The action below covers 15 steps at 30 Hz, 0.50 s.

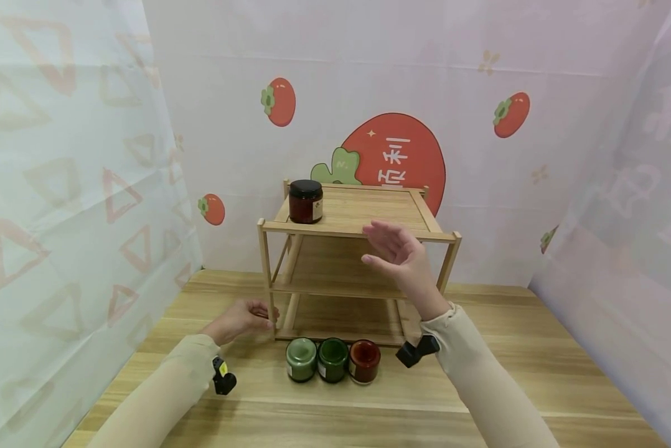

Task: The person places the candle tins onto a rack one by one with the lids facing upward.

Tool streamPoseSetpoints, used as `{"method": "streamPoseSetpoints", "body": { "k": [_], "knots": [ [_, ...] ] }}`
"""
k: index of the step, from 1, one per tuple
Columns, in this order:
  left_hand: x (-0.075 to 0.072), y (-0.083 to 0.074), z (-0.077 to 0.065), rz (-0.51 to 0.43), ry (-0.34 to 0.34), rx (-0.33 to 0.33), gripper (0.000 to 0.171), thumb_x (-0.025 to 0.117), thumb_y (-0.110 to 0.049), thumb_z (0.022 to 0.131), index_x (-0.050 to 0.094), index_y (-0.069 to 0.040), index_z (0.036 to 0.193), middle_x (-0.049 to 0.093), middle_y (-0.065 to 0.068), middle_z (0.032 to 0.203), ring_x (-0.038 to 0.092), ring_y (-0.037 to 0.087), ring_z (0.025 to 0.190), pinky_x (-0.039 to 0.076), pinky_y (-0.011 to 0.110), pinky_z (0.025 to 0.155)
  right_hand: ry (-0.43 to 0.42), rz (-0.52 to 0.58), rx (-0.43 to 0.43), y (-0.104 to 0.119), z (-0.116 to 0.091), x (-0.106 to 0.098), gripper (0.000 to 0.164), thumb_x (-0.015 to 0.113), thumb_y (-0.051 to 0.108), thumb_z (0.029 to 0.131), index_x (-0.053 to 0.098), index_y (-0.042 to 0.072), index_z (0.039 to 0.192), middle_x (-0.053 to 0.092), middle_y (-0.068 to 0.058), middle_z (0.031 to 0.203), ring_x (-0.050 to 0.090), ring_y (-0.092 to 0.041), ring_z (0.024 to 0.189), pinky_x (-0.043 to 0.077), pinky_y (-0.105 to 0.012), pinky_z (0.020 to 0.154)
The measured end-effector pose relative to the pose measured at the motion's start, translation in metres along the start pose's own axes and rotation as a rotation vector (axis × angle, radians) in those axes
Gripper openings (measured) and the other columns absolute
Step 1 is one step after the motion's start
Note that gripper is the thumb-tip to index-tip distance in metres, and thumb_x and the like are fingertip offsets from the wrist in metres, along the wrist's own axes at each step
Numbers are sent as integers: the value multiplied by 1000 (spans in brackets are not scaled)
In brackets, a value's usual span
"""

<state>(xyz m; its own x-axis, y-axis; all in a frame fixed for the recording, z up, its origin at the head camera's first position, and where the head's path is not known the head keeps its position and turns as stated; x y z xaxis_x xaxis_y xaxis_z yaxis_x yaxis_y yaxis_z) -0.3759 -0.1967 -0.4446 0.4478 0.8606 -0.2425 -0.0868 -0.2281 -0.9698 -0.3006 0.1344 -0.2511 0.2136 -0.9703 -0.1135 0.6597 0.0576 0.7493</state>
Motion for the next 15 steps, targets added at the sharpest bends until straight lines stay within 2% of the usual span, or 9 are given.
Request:
{"method": "streamPoseSetpoints", "body": {
  "k": [5,9,15],
  "knots": [
    [0,0,0,-3,1,0,32,70,0,85,59,11,113,61,30,120,66,25,100,57,27,84,19,-27,-9,-14,-17,-6,55,73,-2,83,48,-6,131,58,-21,130,58,-13,120,47,-30,103],
    [1,0,0,6,3,4,31,69,0,85,59,10,113,61,30,120,66,27,101,57,28,85,38,-51,32,-26,-29,-9,53,72,-1,83,48,-6,131,57,-23,131,57,-11,120,47,-28,102],
    [0,1,0,-14,4,-14,31,69,0,86,60,9,114,61,29,119,66,28,101,57,31,86,79,-70,80,-44,-42,-7,54,73,-2,82,48,-6,130,56,-26,130,58,-11,118,48,-33,101]
  ]
}}
Point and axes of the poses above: each hand's wrist, its own z-axis towards the middle knuckle, its own x-axis out of the palm, y = z × x, the point moved 4 cm from there along z, towards the middle knuckle
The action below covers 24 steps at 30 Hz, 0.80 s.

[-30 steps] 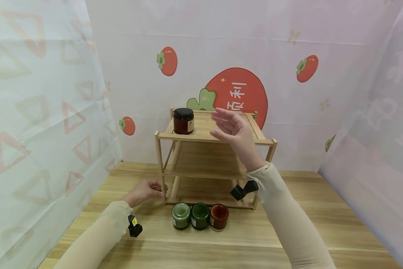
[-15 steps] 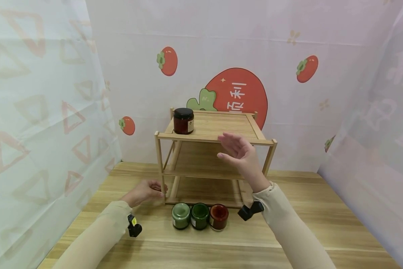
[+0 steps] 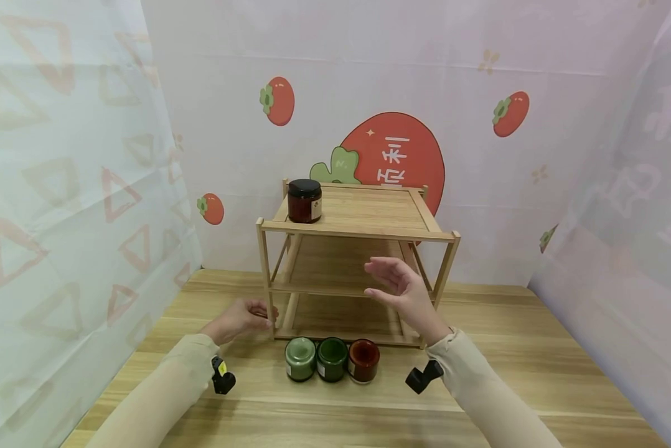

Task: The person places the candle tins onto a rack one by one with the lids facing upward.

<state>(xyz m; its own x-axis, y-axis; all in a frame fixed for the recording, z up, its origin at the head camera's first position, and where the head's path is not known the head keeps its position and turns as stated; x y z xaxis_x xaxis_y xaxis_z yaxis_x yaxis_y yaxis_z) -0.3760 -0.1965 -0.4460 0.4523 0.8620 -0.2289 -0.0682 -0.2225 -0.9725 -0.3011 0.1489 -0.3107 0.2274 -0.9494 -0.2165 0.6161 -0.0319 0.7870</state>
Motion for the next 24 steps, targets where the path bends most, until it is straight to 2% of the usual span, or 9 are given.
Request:
{"method": "streamPoseSetpoints", "body": {
  "k": [6,8,15,22,24],
  "knots": [
    [-1,-1,1,9,5,15,32,69,0,85,59,11,113,61,30,121,66,23,99,57,28,85,43,11,92,-18,-10,5,56,75,1,82,48,-8,130,56,-26,130,59,-14,118,49,-25,99],
    [-1,-1,1,10,5,15,32,69,0,85,58,11,113,61,30,121,66,23,99,57,28,85,54,4,121,-22,-13,7,56,75,2,82,49,-8,130,56,-26,130,58,-18,118,48,-27,100],
    [-2,-1,2,13,3,12,32,70,0,85,59,11,113,62,30,117,66,23,97,57,29,85,65,-46,211,-41,-24,10,51,77,11,81,55,2,126,60,-19,127,54,-39,122,46,-38,104],
    [0,-3,1,-5,21,30,33,69,2,85,57,14,114,62,32,114,66,30,100,57,31,85,108,-88,289,-60,-35,11,49,78,13,81,58,1,123,60,-21,126,56,-37,119,49,-27,99],
    [0,-3,1,-3,19,29,33,68,2,85,57,15,114,62,32,114,66,30,100,57,31,85,129,-105,296,-64,-38,11,48,78,14,81,58,0,123,60,-22,127,57,-37,118,49,-32,99]
  ]
}}
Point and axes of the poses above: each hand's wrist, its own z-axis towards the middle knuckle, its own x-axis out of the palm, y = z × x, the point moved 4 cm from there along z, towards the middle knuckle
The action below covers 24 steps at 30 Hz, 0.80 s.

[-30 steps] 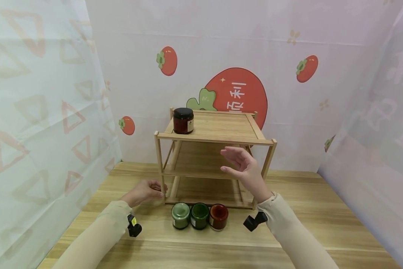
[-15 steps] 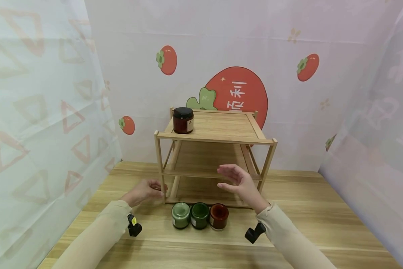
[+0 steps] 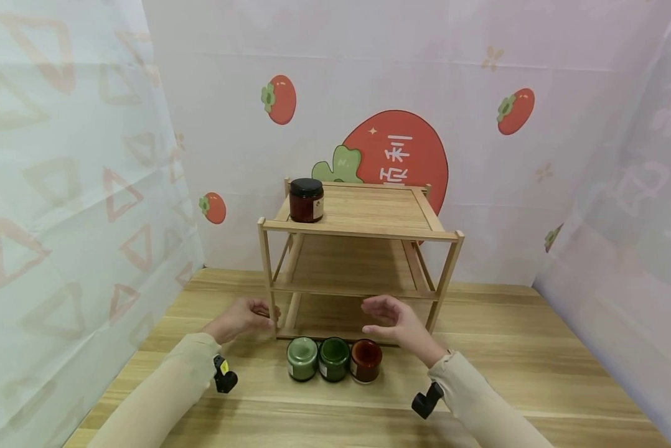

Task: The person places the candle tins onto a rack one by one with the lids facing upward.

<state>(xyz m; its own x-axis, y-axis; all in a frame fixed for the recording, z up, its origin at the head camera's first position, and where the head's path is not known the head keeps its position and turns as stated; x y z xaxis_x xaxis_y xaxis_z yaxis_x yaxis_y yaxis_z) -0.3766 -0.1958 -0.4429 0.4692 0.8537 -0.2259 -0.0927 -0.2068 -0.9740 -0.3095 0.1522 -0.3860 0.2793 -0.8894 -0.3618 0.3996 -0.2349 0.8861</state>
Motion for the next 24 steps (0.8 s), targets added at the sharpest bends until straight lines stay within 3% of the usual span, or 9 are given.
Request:
{"method": "streamPoseSetpoints", "body": {
  "k": [5,9,17,24],
  "knots": [
    [0,-1,-1,9,-6,-2,32,68,2,85,58,13,113,62,31,114,66,29,100,57,31,85,46,-7,56,-14,-6,2,50,78,17,82,57,0,124,58,-24,129,55,-38,120,45,-50,102],
    [1,-1,-1,9,-4,0,31,68,3,85,58,13,113,62,31,115,66,29,100,57,31,85,97,19,112,-24,-11,5,53,78,19,82,56,0,127,54,-27,133,50,-43,124,42,-54,104],
    [0,-1,-1,3,-3,-6,31,68,3,85,58,13,113,62,32,115,66,29,99,57,32,85,157,-7,165,-40,-22,9,60,78,22,82,52,-2,130,54,-25,133,52,-38,123,46,-47,103],
    [0,-1,-1,6,-5,-1,31,68,4,85,59,13,113,61,32,116,66,29,100,57,31,84,172,-42,179,-51,-26,9,65,80,23,80,50,-1,133,54,-21,134,56,-30,117,50,-27,94]
  ]
}}
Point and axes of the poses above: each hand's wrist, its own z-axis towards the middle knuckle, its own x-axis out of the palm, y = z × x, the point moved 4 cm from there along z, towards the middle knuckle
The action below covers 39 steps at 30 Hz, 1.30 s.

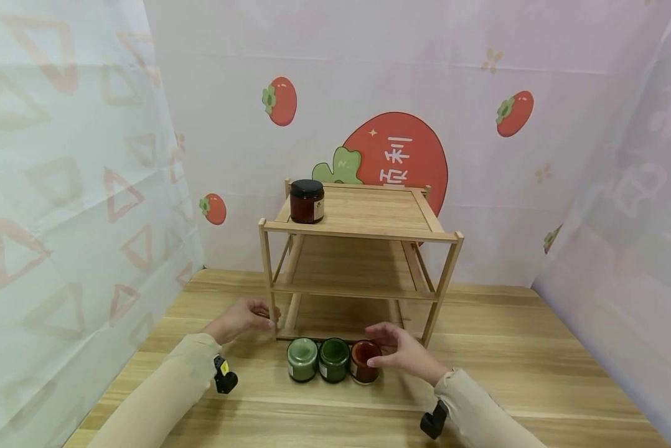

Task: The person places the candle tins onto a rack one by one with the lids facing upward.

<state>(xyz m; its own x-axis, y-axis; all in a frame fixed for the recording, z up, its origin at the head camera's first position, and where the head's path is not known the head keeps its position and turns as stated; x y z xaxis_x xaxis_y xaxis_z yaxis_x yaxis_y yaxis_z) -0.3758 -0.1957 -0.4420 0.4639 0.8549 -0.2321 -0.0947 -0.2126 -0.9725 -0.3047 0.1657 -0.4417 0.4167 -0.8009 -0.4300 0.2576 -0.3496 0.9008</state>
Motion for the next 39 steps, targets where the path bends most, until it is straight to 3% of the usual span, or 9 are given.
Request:
{"method": "streamPoseSetpoints", "body": {
  "k": [17,29,39],
  "knots": [
    [0,1,0,13,0,8,32,69,2,84,59,13,112,63,29,114,66,26,98,57,31,84,44,-18,42,-11,-2,10,70,85,20,74,50,0,131,63,-8,117,59,-19,107,51,-29,89],
    [0,2,1,7,-4,5,33,70,1,84,59,13,112,62,31,116,66,22,97,57,29,83,61,38,65,-17,-2,13,72,84,14,74,46,-3,132,62,-10,119,58,-21,109,50,-34,94],
    [0,2,0,-2,-6,4,32,70,1,84,58,13,111,60,33,120,66,23,98,57,29,84,57,-9,65,-21,0,16,74,87,19,72,47,0,131,63,-8,118,59,-19,107,50,-26,89]
  ]
}}
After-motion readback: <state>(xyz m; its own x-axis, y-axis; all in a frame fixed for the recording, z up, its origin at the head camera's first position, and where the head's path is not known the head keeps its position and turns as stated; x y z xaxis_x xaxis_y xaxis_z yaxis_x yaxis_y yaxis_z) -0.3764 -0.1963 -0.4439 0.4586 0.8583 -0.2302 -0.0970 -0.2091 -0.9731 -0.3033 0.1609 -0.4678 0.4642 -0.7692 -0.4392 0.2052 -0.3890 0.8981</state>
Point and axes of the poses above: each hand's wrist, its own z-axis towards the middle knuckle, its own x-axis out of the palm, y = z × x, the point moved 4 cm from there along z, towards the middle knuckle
